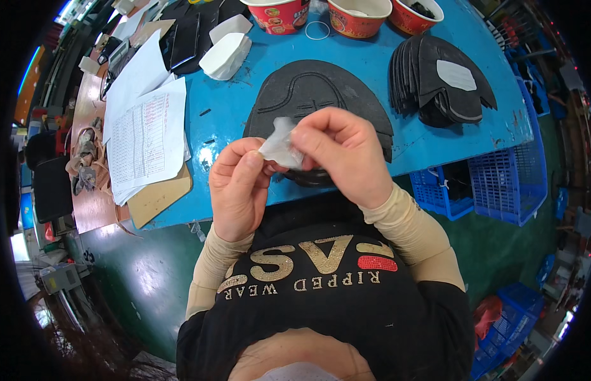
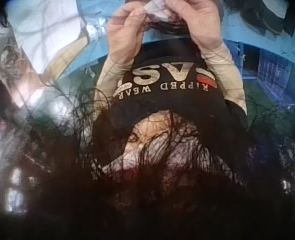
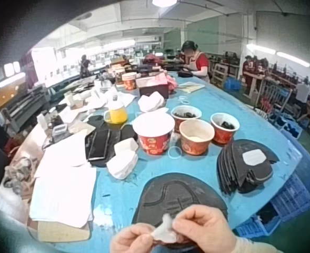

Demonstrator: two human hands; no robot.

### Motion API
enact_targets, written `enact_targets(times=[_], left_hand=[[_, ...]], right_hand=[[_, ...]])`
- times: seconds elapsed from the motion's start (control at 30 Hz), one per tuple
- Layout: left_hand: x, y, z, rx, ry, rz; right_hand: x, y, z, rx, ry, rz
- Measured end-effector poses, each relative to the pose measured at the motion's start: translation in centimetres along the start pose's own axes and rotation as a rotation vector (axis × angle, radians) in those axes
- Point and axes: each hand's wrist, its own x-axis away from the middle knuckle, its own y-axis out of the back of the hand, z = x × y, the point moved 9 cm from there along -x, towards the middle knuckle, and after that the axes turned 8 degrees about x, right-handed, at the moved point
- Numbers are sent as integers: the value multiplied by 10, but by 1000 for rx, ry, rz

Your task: The person peels backing paper from white adhesive pads and sticks them onto shoe upper pieces by hand, stacking the finished pieces together.

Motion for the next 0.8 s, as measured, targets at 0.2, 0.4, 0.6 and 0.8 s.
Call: enact_targets(times=[0.2, 0.4, 0.6, 0.8], left_hand=[[2, 5, -6, 358, 44, 116], [5, 23, -11, 309, 76, -39], [0, 5, -8, 253, 74, 126], [3, -5, -7, 205, 65, 68]], right_hand=[[-12, 32, -6, -213, 12, 5], [-5, 143, 36, -303, 318, -376], [26, 43, 98, 555, 528, -212], [37, -53, 95, 1412, 953, -115]])
